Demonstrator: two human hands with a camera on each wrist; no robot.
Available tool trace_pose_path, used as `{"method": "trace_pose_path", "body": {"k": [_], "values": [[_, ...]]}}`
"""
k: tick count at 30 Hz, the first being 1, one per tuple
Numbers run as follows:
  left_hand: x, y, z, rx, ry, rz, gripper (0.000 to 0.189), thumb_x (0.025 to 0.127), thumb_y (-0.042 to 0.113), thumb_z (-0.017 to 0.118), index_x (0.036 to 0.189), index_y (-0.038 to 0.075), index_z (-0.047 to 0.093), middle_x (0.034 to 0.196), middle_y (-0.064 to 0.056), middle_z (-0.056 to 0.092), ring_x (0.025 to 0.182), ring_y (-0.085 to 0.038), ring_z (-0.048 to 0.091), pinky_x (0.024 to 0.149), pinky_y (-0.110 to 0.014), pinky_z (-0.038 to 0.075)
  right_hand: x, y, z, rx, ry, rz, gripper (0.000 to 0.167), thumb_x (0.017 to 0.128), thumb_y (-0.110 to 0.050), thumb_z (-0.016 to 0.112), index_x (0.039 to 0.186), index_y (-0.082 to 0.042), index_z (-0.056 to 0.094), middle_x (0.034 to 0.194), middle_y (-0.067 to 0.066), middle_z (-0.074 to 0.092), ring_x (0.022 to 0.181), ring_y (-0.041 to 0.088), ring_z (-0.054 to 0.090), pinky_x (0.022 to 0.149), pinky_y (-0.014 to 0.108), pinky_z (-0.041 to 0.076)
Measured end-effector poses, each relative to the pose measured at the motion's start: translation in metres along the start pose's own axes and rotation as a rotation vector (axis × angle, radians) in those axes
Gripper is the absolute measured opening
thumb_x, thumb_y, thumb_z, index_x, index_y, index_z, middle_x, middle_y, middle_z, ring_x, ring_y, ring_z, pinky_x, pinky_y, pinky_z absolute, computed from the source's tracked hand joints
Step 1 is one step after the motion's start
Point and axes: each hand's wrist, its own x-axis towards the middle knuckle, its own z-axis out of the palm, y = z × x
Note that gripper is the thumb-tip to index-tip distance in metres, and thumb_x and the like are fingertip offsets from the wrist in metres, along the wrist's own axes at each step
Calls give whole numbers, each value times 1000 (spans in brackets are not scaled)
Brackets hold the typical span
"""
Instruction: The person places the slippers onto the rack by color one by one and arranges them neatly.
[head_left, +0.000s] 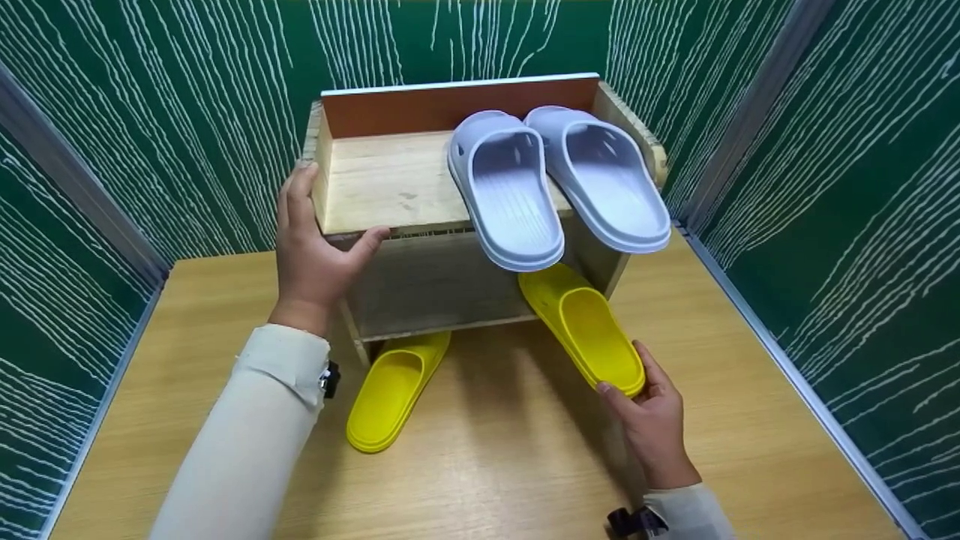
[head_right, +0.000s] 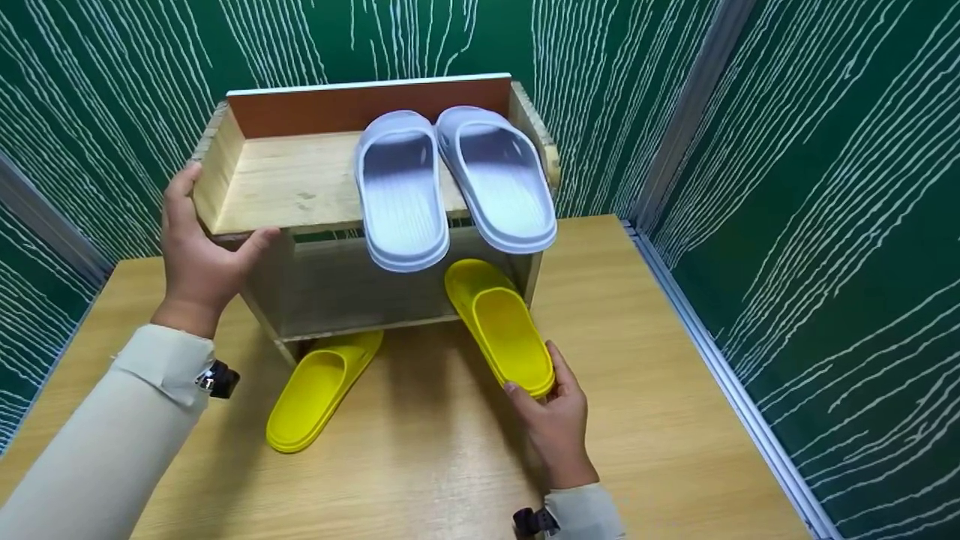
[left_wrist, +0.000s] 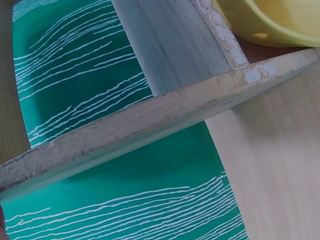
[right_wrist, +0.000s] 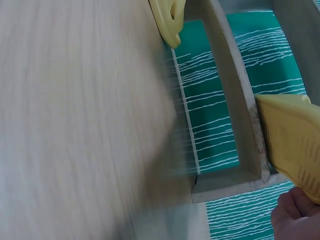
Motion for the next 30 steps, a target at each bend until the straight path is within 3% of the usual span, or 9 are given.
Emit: {"method": "trace_pose_path", "body": {"k": [12, 30], "values": [[0, 1, 0, -1, -4, -15, 103, 76, 55, 87, 156, 13, 39, 167, -9, 36, 152, -24, 38, 126, -36, 33, 6, 9, 12, -122, 41, -43, 83, 93, 2, 76, 164, -7, 34, 164, 10, 43, 133, 12, 54, 102, 14, 49], [0, 1, 1, 12, -3, -22, 103, 76, 56, 87, 157, 14, 38, 168, -8, 35, 152, -24, 37, 126, -36, 33, 30, 14, 29, -203, 29, -32, 85, 95, -7, 77, 166, -9, 30, 166, 9, 41, 139, 22, 52, 101, 8, 46]]}}
